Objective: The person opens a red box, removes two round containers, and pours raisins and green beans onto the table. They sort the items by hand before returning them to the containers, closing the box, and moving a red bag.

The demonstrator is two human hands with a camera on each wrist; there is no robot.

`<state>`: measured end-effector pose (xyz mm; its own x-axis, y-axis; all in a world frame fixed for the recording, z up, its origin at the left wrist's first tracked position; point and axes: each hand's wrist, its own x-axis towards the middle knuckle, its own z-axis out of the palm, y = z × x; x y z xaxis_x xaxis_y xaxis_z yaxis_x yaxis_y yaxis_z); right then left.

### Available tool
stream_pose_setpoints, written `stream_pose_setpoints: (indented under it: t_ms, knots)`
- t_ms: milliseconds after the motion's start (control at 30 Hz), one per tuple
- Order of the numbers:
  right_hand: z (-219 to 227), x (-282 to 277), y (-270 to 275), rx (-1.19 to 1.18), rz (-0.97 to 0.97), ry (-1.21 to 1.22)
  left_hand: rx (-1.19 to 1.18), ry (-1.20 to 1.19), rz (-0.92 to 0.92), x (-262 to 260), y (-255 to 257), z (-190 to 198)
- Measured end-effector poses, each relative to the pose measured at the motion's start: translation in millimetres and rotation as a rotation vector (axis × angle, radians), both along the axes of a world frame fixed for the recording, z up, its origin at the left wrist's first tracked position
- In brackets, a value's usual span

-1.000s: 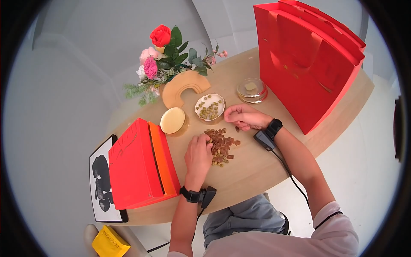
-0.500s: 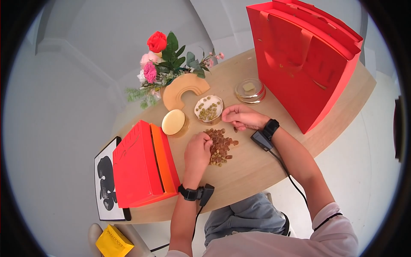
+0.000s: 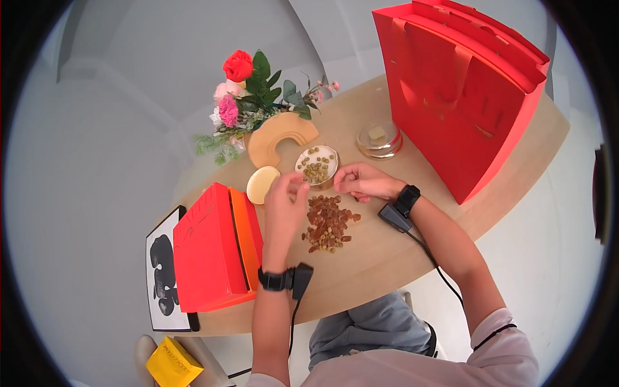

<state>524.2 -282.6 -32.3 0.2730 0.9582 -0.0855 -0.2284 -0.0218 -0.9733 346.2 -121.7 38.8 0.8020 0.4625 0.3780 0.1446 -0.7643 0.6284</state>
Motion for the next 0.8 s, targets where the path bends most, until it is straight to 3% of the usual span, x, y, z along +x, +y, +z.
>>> stream_pose_setpoints:
  t_ms: [133,200,433,800]
  knots:
    - [-3,-7,3,-0.044,-0.007,-0.158,-0.118,0.194,0.024,-60,-14,-20]
    - [-14,-16,8,0.086,0.002,-0.444,-0.180,0.201,0.015,-83,-22,-34]
    - [21,-60,-6,0.076,0.131,-0.849,-0.268,0.127,-0.142,-96,-24,-60]
    - [20,-67,-3,0.065,0.243,-0.988,-0.434,0.083,-0.205,-98,-15,-76]
